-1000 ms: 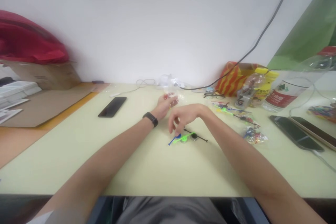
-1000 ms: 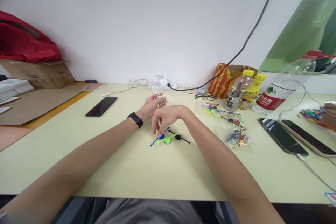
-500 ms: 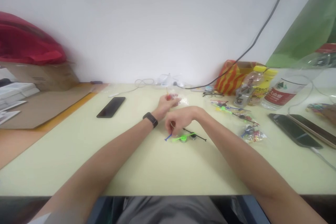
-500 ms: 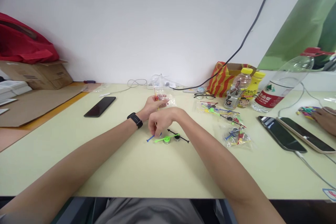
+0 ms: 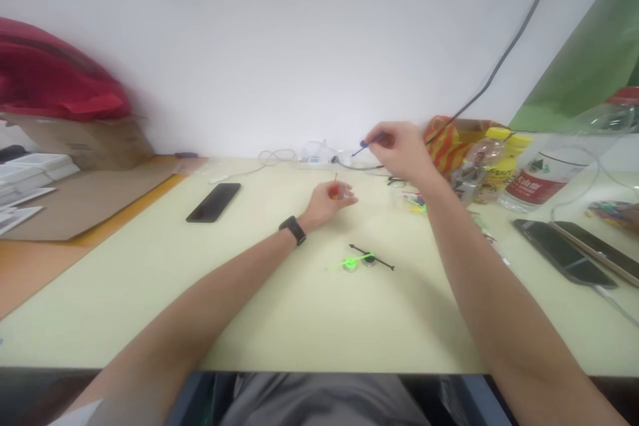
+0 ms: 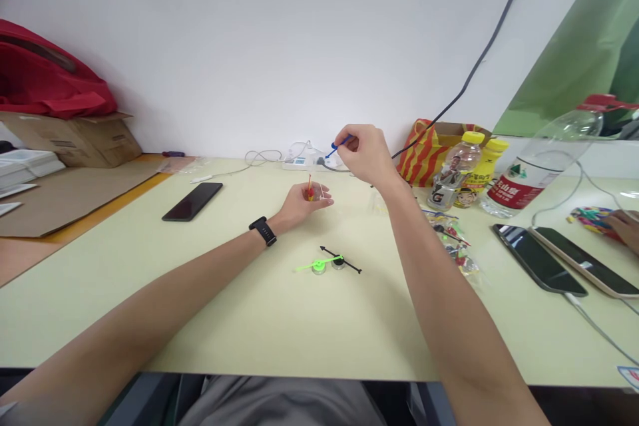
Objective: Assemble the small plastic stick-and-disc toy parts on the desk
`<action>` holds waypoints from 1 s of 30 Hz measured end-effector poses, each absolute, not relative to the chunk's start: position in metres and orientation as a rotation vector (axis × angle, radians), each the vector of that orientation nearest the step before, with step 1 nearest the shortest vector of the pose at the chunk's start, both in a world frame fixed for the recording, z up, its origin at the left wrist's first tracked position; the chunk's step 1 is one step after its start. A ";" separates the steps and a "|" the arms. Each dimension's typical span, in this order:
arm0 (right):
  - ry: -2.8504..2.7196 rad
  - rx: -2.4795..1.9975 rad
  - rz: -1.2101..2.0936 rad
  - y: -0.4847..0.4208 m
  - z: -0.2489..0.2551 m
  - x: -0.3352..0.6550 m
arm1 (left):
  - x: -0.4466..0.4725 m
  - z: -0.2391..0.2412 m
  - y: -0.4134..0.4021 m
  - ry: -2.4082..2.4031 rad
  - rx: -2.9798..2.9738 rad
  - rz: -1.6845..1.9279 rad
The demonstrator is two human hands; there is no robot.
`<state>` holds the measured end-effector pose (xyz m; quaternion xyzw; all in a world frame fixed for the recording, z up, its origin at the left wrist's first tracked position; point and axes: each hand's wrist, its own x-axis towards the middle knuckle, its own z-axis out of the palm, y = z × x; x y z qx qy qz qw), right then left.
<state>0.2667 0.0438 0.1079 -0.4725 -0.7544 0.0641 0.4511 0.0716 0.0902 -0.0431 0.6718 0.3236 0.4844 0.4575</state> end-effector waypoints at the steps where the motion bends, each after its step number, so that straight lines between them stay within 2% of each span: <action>1: -1.890 -1.194 0.127 0.044 0.107 0.268 | 0.072 -0.043 0.089 0.797 1.676 1.187; 6: -2.119 -1.261 0.123 0.039 0.107 0.266 | 0.071 -0.042 0.086 0.777 1.741 1.163; 18: -2.207 -1.337 0.241 0.016 0.129 0.275 | 0.071 -0.039 0.085 0.783 1.759 1.167; 30: -2.209 -1.383 0.057 0.027 0.117 0.267 | 0.071 -0.038 0.080 0.798 1.881 1.144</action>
